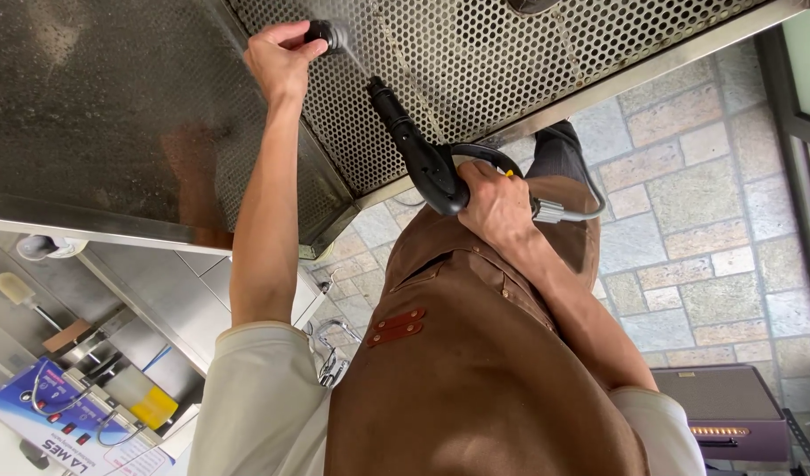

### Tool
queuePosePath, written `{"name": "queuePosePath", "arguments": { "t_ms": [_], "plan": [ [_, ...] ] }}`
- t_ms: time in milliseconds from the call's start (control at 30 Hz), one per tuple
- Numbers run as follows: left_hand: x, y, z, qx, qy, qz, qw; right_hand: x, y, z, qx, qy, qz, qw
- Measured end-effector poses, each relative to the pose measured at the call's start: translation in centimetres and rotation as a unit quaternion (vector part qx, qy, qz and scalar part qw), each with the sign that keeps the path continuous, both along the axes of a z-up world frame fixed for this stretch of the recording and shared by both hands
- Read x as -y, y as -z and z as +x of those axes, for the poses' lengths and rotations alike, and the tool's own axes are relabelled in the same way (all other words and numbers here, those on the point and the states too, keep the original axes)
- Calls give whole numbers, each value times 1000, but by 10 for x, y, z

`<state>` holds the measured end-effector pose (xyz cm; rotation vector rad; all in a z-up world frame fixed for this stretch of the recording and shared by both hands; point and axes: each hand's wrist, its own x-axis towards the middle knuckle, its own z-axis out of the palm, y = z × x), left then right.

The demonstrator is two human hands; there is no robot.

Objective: Cleaning a filter from a multi-functional shoe washing machine using a pressure washer.

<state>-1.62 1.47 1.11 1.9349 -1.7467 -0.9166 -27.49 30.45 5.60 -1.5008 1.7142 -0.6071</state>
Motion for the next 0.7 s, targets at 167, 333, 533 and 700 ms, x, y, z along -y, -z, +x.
{"name": "queuePosePath", "arguments": {
  "t_ms": [167,333,533,700],
  "plan": [
    [0,7,2,-50,13,-32,998,5,8,2,-30,-11,-21,999],
    [-3,0,2,-30,8,-24,999,8,-2,2,-25,-26,48,998],
    [-2,-5,-3,-29,8,-23,999,9,-3,1,-25,-3,-4,1000],
    [-1,1,0,-53,25,-35,998,9,-6,-2,-23,12,-21,999]
  ]
}}
